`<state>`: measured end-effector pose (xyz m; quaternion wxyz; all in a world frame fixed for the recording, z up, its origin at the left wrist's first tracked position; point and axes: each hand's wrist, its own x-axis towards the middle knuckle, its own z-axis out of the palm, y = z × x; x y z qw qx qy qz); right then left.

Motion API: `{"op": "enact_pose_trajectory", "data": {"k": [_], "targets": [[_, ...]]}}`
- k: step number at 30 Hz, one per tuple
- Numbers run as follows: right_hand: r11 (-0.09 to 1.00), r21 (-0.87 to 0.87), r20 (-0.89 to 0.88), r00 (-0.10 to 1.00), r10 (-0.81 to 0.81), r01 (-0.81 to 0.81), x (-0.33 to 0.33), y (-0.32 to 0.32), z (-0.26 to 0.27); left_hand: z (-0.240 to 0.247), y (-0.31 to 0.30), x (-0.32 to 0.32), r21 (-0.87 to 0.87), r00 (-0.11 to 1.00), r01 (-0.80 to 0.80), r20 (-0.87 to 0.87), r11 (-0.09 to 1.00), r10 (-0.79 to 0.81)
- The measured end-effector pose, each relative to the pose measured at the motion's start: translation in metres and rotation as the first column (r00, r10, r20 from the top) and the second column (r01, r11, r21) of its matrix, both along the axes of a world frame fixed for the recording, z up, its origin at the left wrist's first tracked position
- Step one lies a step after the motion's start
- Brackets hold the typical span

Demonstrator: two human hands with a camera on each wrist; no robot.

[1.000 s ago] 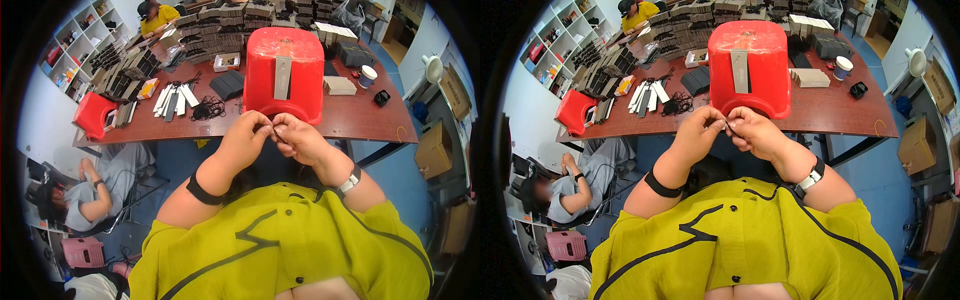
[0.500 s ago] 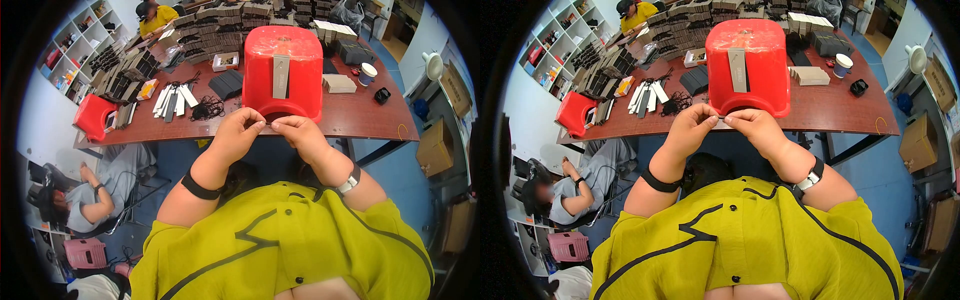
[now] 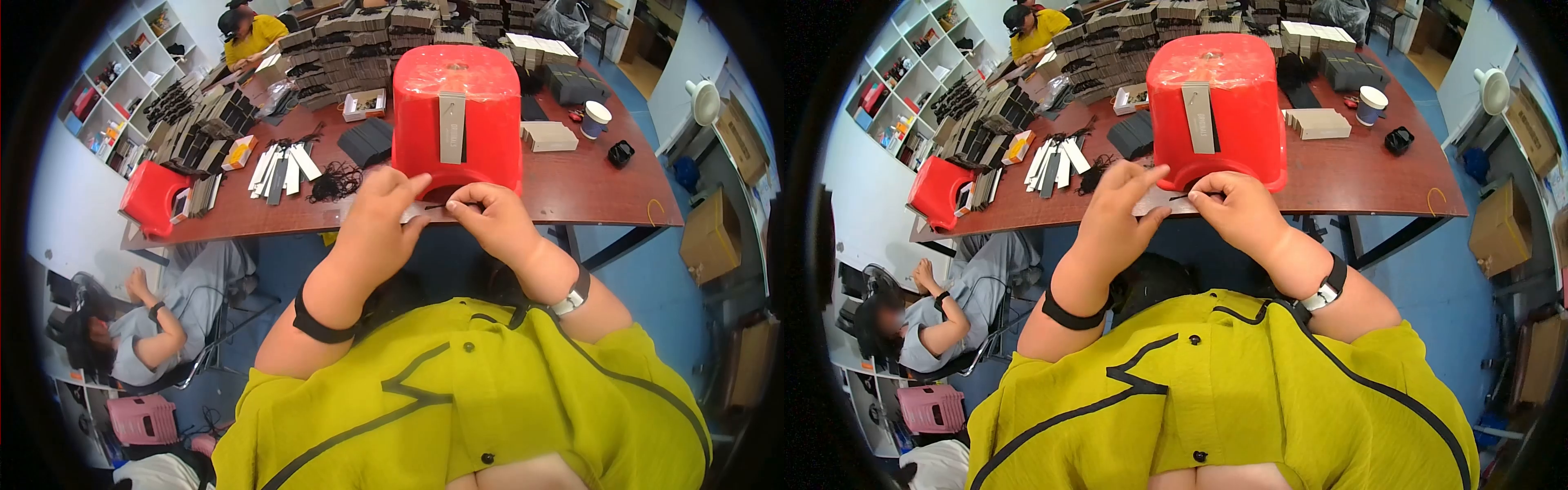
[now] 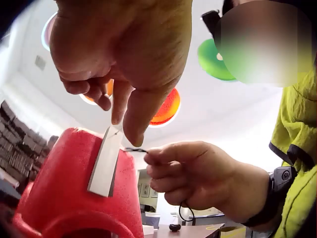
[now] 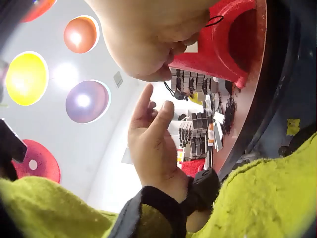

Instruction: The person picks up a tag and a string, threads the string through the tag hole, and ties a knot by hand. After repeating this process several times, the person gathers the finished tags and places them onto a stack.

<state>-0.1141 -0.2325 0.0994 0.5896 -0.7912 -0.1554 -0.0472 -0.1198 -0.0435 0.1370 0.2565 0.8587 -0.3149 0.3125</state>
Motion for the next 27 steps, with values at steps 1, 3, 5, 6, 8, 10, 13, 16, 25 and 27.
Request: {"op": "enact_pose_trajectory", "data": {"k": [1, 3, 5, 6, 8, 10, 13, 16, 25, 27], "targets": [[0.996, -0.083, 0.065, 0.998, -0.009, 0.014, -0.002, 0.0, 0.004, -0.003, -0.002, -0.004, 0.018, 0.996, 0.057, -0.07, 0.998, -0.056], [0.993, -0.118, 0.098, 0.995, -0.003, 0.015, -0.01, 0.004, 0.011, -0.01, -0.009, -0.006, 0.022, 0.979, 0.121, -0.168, 0.992, -0.116], [0.988, -0.153, 0.128, 0.992, 0.005, 0.014, -0.012, 0.006, 0.01, -0.023, -0.012, -0.003, 0.083, 0.981, 0.089, -0.182, 0.993, -0.073], [0.977, -0.213, 0.244, 0.969, 0.035, 0.018, -0.011, 0.005, 0.006, -0.025, -0.013, -0.003, 0.147, 0.981, 0.064, -0.193, 0.987, -0.035], [0.962, -0.271, 0.352, 0.933, 0.069, 0.031, -0.009, 0.003, 0.006, -0.025, -0.013, -0.004, 0.158, 0.981, 0.057, -0.194, 0.986, -0.026], [0.932, -0.345, 0.514, 0.853, 0.092, 0.108, -0.009, 0.001, 0.012, -0.022, -0.009, -0.002, 0.145, 0.936, 0.059, -0.352, 0.988, -0.005], [0.96, -0.267, 0.493, 0.868, 0.057, 0.089, -0.009, -0.001, 0.016, -0.014, 0.0, 0.011, -0.345, 0.357, 0.016, -0.874, 0.938, -0.328], [0.981, -0.051, 0.512, 0.848, -0.137, 0.189, -0.017, 0.006, 0.008, -0.029, 0.011, 0.023, -0.862, 0.032, -0.148, -0.494, 0.485, -0.869], [0.994, 0.069, 0.577, 0.81, -0.106, 0.081, -0.017, 0.015, -0.008, -0.056, -0.033, 0.01, -0.952, 0.258, -0.301, -0.021, -0.06, -0.966], [0.995, 0.082, 0.498, 0.862, -0.093, 0.06, -0.018, 0.018, -0.008, -0.057, -0.039, 0.007, -0.974, 0.455, -0.227, -0.107, 0.001, -0.884]]}}
